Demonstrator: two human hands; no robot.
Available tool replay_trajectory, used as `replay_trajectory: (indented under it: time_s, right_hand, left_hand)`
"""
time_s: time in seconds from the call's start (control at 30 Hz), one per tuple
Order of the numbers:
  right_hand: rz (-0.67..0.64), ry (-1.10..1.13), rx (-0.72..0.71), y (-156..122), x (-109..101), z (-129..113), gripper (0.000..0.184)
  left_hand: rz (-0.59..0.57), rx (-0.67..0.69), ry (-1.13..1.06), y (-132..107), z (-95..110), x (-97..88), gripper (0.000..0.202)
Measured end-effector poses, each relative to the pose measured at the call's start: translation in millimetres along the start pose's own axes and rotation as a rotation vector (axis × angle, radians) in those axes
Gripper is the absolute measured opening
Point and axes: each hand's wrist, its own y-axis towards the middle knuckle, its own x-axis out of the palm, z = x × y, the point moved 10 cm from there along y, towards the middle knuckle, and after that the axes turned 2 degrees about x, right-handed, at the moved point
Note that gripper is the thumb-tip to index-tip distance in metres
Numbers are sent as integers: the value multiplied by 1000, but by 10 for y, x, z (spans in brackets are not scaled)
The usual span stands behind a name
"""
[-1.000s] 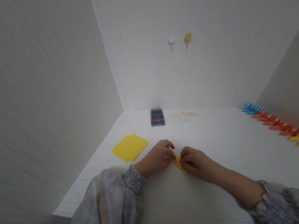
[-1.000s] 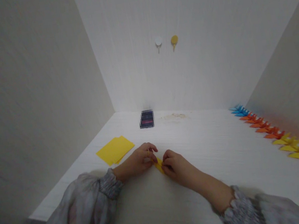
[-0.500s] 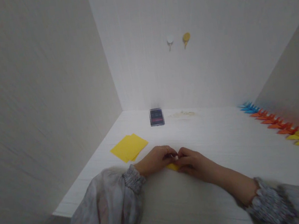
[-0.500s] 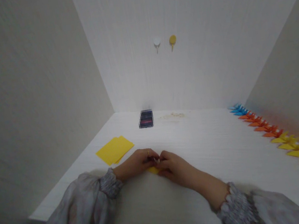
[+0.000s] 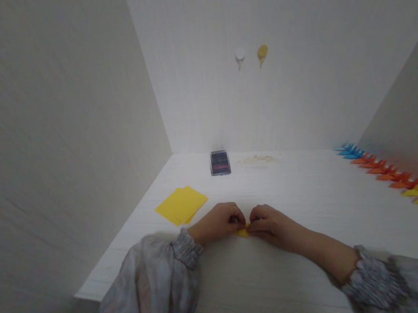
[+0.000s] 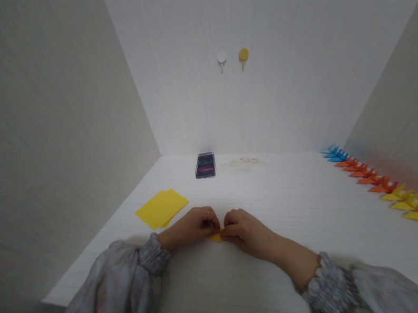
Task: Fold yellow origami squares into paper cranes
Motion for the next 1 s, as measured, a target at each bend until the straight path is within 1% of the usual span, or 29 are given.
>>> replay_trajectory:
  time_s: [0.13, 0.27, 0.47, 0.67, 0.77, 0.87, 1.0]
  right_hand:
    - [-31, 26, 3, 19, 27, -20, 20]
    - [-42, 30, 25, 35, 11, -56, 17]
    - [-101, -54, -37, 16, 19, -159, 10]
    - [-97, -18, -31, 21, 39, -127, 15]
    - [-82, 43, 11, 34, 41, -115, 15]
    - [-75, 42, 90, 40, 70, -57, 15]
    - [-55, 39, 165, 38, 109, 26, 14]
  left_hand:
    - [-31, -10, 19, 9, -28, 31, 13]
    - [-53, -31, 46, 7, -21, 39, 14]
    - [-51, -81, 60, 8, -21, 20, 15]
    - [-61, -93, 54, 18, -7, 31, 15]
    - [-52, -79, 48, 20, -5, 33, 15]
    - [-36, -44, 53, 27, 8, 25, 15]
    - [-71, -59, 24, 27, -8, 50, 17]
